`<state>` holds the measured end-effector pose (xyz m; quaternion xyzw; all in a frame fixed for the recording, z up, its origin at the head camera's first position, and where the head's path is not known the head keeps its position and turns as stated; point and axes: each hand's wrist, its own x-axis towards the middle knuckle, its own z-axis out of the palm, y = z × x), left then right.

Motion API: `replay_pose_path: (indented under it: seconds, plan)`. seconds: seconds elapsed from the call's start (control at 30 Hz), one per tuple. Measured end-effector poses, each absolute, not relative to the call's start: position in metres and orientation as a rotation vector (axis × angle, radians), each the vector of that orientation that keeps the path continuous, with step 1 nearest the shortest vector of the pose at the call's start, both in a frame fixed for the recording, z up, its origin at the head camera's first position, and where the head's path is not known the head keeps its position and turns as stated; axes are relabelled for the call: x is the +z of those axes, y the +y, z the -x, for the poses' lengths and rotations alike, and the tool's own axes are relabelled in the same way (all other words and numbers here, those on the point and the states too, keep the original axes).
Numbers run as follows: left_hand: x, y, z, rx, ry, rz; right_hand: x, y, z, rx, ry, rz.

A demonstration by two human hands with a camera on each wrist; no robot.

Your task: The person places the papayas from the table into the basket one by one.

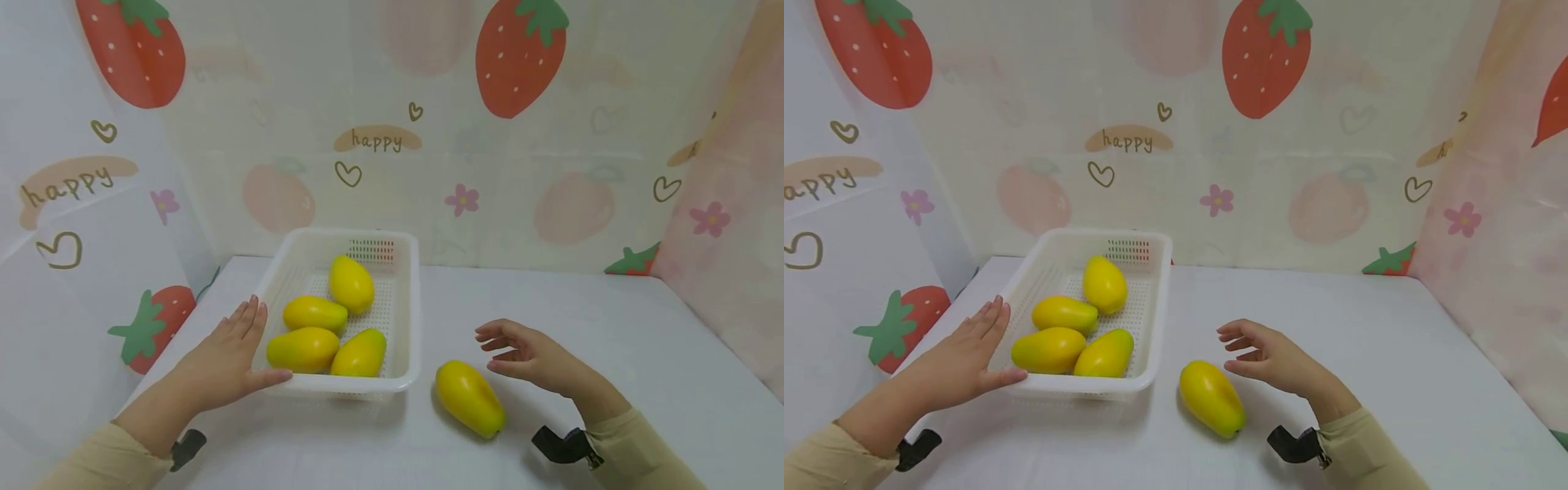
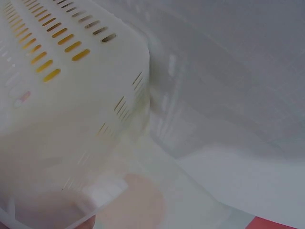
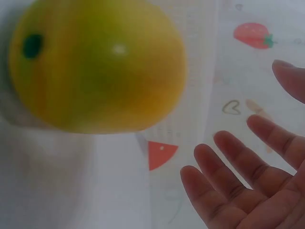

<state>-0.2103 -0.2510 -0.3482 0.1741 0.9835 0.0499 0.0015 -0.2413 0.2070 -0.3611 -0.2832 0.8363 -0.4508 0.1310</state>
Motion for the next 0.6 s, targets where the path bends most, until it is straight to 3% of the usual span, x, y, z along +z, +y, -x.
replay_pose_path:
  seconds: [0.6]
  plan:
    - [-0.354,-0.253,0.215,0.17,3.076,-0.52,-0.394,0.198,0.232,-1.187,2.296,0.855]
